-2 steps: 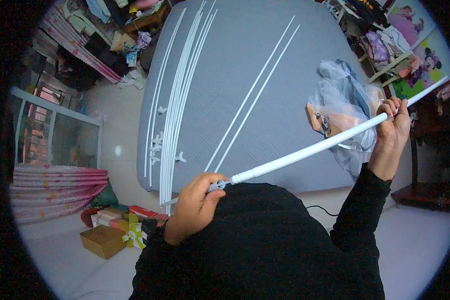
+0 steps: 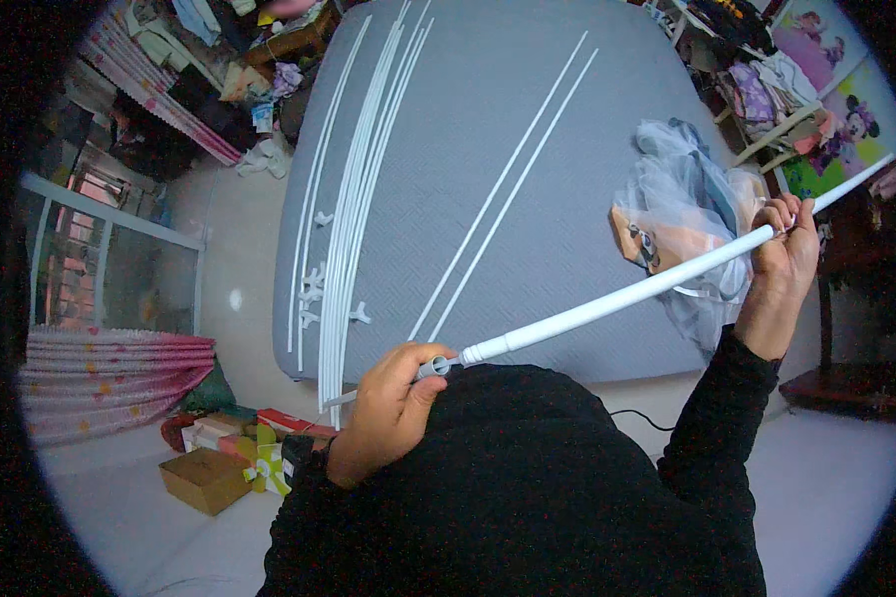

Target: The person repeatedly picks up two white plastic poles, aligns their ends, and pushes them together to form longer poles. After joining each pair, the person places the assembled pole on the bed. The process is repeated several times with different pairs of poles.

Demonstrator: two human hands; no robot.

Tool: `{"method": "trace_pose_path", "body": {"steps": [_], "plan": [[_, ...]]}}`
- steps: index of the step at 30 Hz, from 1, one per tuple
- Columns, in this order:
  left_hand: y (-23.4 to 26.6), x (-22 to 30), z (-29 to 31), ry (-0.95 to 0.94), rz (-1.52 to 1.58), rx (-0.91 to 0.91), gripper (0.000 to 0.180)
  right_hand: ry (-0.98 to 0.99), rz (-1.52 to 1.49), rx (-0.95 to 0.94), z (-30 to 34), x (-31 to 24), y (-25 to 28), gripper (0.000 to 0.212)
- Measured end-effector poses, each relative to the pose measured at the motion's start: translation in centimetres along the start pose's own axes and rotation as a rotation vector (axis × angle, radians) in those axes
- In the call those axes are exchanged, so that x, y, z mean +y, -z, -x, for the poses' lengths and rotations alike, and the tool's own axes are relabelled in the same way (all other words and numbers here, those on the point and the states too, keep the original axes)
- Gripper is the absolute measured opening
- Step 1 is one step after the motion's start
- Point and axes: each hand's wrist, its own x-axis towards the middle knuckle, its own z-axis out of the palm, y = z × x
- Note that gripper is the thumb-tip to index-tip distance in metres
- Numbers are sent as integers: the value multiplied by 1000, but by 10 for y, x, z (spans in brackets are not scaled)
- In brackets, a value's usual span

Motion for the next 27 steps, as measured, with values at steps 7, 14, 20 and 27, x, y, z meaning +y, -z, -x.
{"method": "trace_pose_path", "body": {"steps": [7, 14, 20, 27], "plan": [[2, -7, -2, -19, 64, 33, 18, 0, -10, -64, -1, -9, 4, 33], [4, -5, -6, -49, 3, 105, 20, 73, 44, 55, 14, 8, -4, 38], [4, -6, -13, -167, -243, 174, 30, 76, -1, 11, 23, 24, -4, 39], [7, -5, -14, -211, -283, 180, 31, 94, -7, -6, 24, 25, -3, 39]]}}
